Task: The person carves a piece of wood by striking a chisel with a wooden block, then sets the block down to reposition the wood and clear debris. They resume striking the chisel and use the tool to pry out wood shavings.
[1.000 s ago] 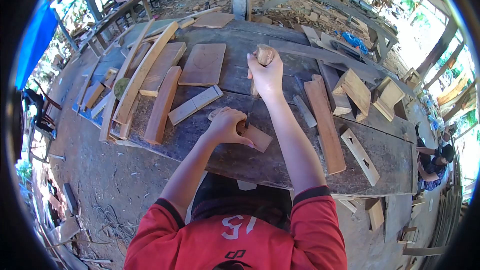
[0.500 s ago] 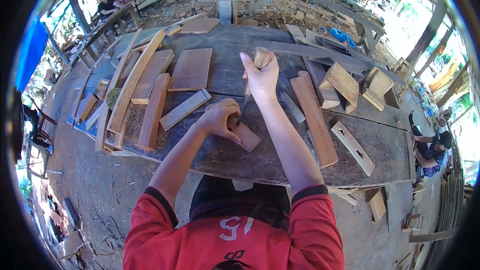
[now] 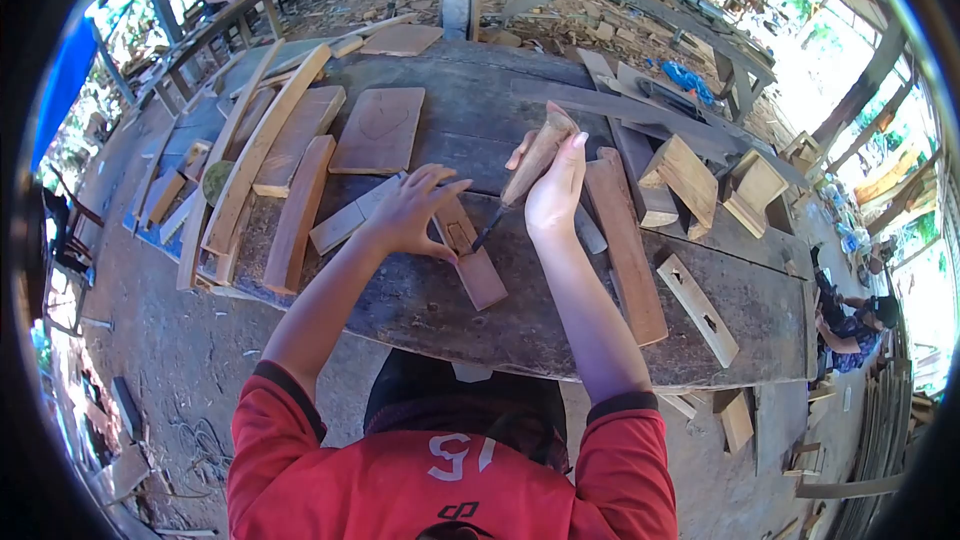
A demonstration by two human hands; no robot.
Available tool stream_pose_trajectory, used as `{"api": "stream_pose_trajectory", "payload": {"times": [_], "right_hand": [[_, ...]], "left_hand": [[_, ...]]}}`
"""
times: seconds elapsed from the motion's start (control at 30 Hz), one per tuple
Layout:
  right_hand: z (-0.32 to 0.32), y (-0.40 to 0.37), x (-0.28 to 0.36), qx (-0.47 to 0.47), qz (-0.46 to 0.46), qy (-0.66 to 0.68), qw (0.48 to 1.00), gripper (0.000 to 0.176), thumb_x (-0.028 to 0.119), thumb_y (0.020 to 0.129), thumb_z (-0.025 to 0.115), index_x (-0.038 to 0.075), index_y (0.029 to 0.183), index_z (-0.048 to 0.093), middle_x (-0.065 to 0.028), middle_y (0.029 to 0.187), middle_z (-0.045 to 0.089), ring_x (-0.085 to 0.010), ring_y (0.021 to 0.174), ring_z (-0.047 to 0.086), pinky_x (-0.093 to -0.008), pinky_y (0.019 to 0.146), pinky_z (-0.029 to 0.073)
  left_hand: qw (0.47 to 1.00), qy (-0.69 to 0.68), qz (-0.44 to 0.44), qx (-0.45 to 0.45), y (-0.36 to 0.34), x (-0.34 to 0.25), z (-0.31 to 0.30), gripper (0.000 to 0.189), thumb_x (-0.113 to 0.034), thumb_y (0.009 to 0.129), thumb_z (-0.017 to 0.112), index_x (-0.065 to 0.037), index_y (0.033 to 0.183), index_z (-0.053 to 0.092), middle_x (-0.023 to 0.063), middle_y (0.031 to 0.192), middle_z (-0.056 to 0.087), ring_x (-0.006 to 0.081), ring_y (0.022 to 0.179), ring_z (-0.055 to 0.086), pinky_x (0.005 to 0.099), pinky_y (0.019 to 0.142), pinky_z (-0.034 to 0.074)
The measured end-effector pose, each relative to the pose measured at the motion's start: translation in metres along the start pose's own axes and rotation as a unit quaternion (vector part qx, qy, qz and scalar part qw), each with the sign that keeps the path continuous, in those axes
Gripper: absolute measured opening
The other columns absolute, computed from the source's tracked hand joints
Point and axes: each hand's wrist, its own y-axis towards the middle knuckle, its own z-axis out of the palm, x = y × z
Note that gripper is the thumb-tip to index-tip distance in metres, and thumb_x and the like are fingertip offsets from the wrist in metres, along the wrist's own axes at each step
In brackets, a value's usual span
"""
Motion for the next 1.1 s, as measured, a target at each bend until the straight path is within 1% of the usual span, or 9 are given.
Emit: {"api": "stream_pose_trajectory", "payload": {"times": [0.13,0.27,0.4,0.6,0.83,0.93,1.0,1.03,1.1], "right_hand": [[-0.012,-0.003,-0.003,0.018,-0.025,-0.002,1.0,0.059,0.056,0.09,0.03,0.001,0.107,0.044,-0.0075,0.077,0.051,-0.0151,0.063,0.053,-0.0268,0.058,0.046],[-0.022,-0.005,-0.005,0.014,-0.031,-0.026,0.999,0.056,0.055,0.09,0.032,0.002,0.109,0.04,-0.0085,0.082,0.049,-0.0158,0.065,0.053,-0.0283,0.061,0.046],[-0.026,-0.013,-0.002,0.022,-0.058,-0.05,0.997,0.054,0.054,0.089,0.036,0.004,0.11,0.037,-0.01,0.089,0.048,-0.0177,0.071,0.054,-0.0304,0.063,0.046],[-0.029,-0.028,0.005,0.037,-0.087,-0.086,0.992,0.042,0.042,0.09,0.046,0.005,0.107,0.035,-0.0092,0.09,0.048,-0.0166,0.074,0.053,-0.0293,0.065,0.045],[-0.032,-0.03,0.003,0.059,-0.117,-0.092,0.987,0.032,0.032,0.091,0.047,0.005,0.105,0.035,-0.0084,0.09,0.048,-0.0149,0.075,0.053,-0.0282,0.065,0.045],[-0.035,-0.03,0.002,0.08,-0.1,-0.087,0.988,0.029,0.027,0.091,0.048,0.005,0.105,0.035,-0.0081,0.09,0.05,-0.0135,0.076,0.052,-0.0274,0.066,0.045],[-0.037,-0.03,0.002,0.081,-0.092,-0.12,0.985,0.032,0.024,0.088,0.054,0.003,0.105,0.038,-0.0076,0.091,0.051,-0.0121,0.076,0.052,-0.0259,0.069,0.044],[-0.035,-0.032,0.008,0.08,-0.094,-0.122,0.985,0.032,0.024,0.088,0.054,0.003,0.105,0.038,-0.0076,0.091,0.051,-0.0121,0.076,0.052,-0.0259,0.069,0.044],[-0.03,-0.038,0.025,0.093,-0.074,-0.209,0.971,0.038,0.024,0.082,0.064,0.001,0.103,0.042,-0.0071,0.091,0.052,-0.0109,0.078,0.052,-0.025,0.071,0.043]], "left_hand": [[0.986,0.008,-0.143,0.087,-0.016,-0.009,-0.009,0.099,-0.067,0.054,0.068,-0.004,0.127,0.045,0.0162,0.129,0.042,0.0318,0.124,0.034,0.0478,0.101,0.027],[0.98,-0.103,-0.146,0.087,-0.024,-0.03,0.005,0.103,-0.07,0.059,0.063,0.004,0.127,0.04,0.0234,0.133,0.036,0.037,0.123,0.036,0.049,0.101,0.027],[0.975,-0.093,-0.167,0.115,-0.018,-0.047,0.017,0.113,-0.068,0.058,0.065,0.003,0.136,0.023,0.0263,0.134,0.032,0.0399,0.129,0.025,0.0446,0.105,0.023],[0.97,-0.144,-0.142,0.137,-0.016,-0.034,0.022,0.118,-0.065,0.055,0.07,0.0,0.138,0.019,0.0247,0.138,0.027,0.0398,0.132,0.015,0.0458,0.106,0.02],[0.97,-0.122,-0.15,0.147,-0.014,-0.039,0.017,0.117,-0.067,0.054,0.069,-0.004,0.14,0.019,0.0221,0.139,0.028,0.0402,0.133,0.011,0.0453,0.107,0.017],[0.993,-0.044,-0.081,0.067,-0.003,-0.052,0.005,0.103,-0.055,0.059,0.074,-0.005,0.137,0.027,0.0216,0.133,0.036,0.0365,0.13,0.024,0.0433,0.105,0.024],[0.967,-0.249,0.005,-0.043,0.017,-0.063,-0.006,0.075,-0.035,0.065,0.076,-0.002,0.123,0.042,0.0191,0.112,0.052,0.0322,0.11,0.049,0.0385,0.093,0.038],[0.967,-0.25,0.008,-0.044,0.025,-0.07,-0.015,0.075,-0.035,0.065,0.076,-0.002,0.123,0.042,0.0191,0.112,0.052,0.0322,0.11,0.049,0.0385,0.093,0.038],[0.951,-0.309,0.0,-0.023,0.04,-0.086,-0.03,0.047,-0.018,0.068,0.074,0.0,0.105,0.051,0.0127,0.087,0.057,0.025,0.081,0.058,0.0323,0.075,0.045]]}}
